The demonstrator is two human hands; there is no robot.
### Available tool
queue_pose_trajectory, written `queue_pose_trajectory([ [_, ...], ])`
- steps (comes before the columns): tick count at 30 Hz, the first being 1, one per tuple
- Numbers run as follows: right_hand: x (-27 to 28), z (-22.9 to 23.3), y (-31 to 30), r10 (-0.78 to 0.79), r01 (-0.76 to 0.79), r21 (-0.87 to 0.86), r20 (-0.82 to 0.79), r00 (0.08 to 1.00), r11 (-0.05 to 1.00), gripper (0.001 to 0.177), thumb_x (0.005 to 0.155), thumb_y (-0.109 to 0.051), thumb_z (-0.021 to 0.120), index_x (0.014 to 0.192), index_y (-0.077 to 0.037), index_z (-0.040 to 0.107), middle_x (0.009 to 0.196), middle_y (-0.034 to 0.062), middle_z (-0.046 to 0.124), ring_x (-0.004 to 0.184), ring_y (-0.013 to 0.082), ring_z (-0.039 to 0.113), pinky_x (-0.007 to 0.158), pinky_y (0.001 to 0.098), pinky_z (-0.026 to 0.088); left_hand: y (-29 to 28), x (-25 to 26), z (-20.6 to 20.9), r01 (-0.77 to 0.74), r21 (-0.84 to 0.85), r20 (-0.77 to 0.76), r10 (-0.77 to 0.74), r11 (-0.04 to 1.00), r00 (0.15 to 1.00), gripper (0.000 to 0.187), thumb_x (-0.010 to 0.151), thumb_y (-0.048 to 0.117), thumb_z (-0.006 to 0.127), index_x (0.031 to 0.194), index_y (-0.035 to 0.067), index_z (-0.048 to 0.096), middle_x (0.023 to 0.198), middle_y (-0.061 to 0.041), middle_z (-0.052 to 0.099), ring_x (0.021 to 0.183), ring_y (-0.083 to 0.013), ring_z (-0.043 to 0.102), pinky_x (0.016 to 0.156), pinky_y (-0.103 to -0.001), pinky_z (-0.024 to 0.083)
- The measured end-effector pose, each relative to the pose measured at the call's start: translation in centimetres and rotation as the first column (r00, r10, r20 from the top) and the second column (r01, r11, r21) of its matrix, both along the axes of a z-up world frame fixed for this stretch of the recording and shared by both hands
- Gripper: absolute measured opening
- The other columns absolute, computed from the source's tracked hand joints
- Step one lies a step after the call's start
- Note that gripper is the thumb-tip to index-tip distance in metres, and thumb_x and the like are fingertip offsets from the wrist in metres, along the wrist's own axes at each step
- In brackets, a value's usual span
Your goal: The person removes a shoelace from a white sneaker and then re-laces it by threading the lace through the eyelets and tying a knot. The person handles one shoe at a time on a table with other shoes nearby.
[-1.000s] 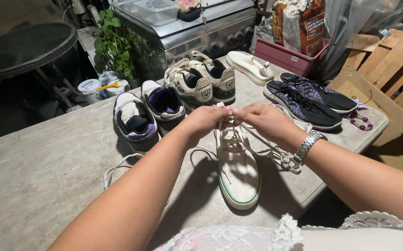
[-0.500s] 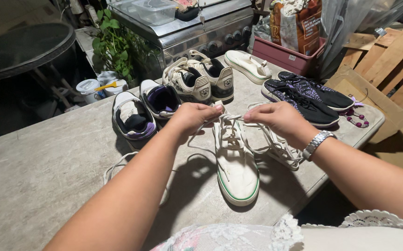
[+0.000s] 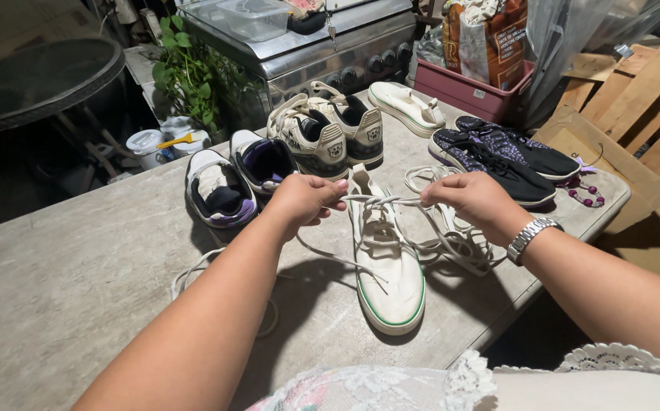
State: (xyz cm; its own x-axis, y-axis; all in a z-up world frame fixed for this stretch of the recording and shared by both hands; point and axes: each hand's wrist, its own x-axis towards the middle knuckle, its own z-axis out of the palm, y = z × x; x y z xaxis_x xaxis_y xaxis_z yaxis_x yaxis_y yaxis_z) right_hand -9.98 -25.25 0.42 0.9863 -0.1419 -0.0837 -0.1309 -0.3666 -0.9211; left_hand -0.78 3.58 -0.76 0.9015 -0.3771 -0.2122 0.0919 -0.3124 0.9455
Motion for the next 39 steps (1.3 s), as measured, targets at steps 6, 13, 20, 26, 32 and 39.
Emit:
queue_pose_trajectory([
  [6, 0.3, -1.0, -1.0, -0.036, 0.036, 0.005, -0.049, 0.998, 0.999, 0.024, 0.086, -0.023, 0.072, 0.097, -0.003, 0.081, 0.093, 0.0019, 0.076, 0.077, 0.0084, 0.052, 0.069, 0.0267, 0.039, 0.7, 0.0, -0.5, -0.055, 0.073, -0.024, 0.057, 0.996, 0.998, 0.034, 0.092, 0.044, 0.071, 0.103, 0.013, 0.077, 0.086, 0.002, 0.078, 0.066, -0.0066, 0.059, 0.066, -0.029, 0.048],
  [13, 0.7, -2.7, -2.7, -0.044, 0.043, -0.032, -0.029, 0.999, 0.999, 0.024, 0.086, -0.022, 0.071, 0.091, -0.001, 0.080, 0.086, 0.0021, 0.072, 0.078, 0.0075, 0.056, 0.071, 0.0237, 0.042, 1.5, -0.2, -1.6, -0.109, 0.042, -0.075, 0.112, 0.993, 0.991, 0.032, 0.092, 0.042, 0.070, 0.102, 0.012, 0.077, 0.088, 0.000, 0.078, 0.066, -0.0067, 0.061, 0.066, -0.031, 0.048],
  [20, 0.8, -3.7, -3.4, -0.084, 0.080, -0.071, -0.047, 0.995, 0.994, 0.024, 0.087, -0.020, 0.070, 0.086, 0.002, 0.079, 0.085, 0.0064, 0.073, 0.077, 0.0111, 0.059, 0.070, 0.0269, 0.045, 1.8, 0.4, -3.2, -0.114, 0.006, -0.087, 0.114, 0.993, 0.990, 0.035, 0.092, 0.038, 0.072, 0.101, 0.005, 0.076, 0.088, -0.004, 0.076, 0.062, -0.0078, 0.055, 0.067, -0.035, 0.055],
  [26, 0.9, -4.3, -3.7, -0.093, 0.088, -0.087, -0.055, 0.994, 0.992, 0.024, 0.087, -0.020, 0.069, 0.086, 0.002, 0.078, 0.087, 0.0085, 0.076, 0.079, 0.0125, 0.063, 0.072, 0.0274, 0.047, 2.2, 1.3, -4.3, -0.128, -0.035, -0.113, 0.124, 0.991, 0.986, 0.033, 0.091, 0.035, 0.073, 0.097, 0.002, 0.074, 0.084, -0.007, 0.072, 0.058, -0.0101, 0.048, 0.066, -0.039, 0.059],
  [32, 1.3, -4.3, -3.1, -0.089, 0.089, 0.001, -0.081, 0.993, 0.996, 0.023, 0.088, -0.018, 0.066, 0.084, 0.003, 0.075, 0.089, 0.0134, 0.077, 0.078, 0.0151, 0.070, 0.074, 0.0273, 0.054, 2.0, 1.0, -4.5, -0.148, 0.082, -0.098, 0.156, 0.985, 0.983, 0.035, 0.091, 0.038, 0.074, 0.097, 0.003, 0.074, 0.085, -0.006, 0.074, 0.059, -0.0101, 0.049, 0.064, -0.036, 0.055],
  [39, -0.2, -1.5, -1.6, -0.081, 0.127, 0.154, -0.273, 0.959, 0.980, 0.017, 0.094, -0.017, 0.048, 0.092, -0.003, 0.057, 0.096, 0.0173, 0.079, 0.071, 0.0216, 0.074, 0.068, 0.0325, 0.052, 2.3, -0.2, -1.7, -0.089, 0.093, -0.165, 0.103, 0.992, 0.981, 0.038, 0.094, 0.049, 0.067, 0.109, 0.014, 0.071, 0.090, -0.001, 0.072, 0.077, -0.0117, 0.054, 0.077, -0.033, 0.054],
])
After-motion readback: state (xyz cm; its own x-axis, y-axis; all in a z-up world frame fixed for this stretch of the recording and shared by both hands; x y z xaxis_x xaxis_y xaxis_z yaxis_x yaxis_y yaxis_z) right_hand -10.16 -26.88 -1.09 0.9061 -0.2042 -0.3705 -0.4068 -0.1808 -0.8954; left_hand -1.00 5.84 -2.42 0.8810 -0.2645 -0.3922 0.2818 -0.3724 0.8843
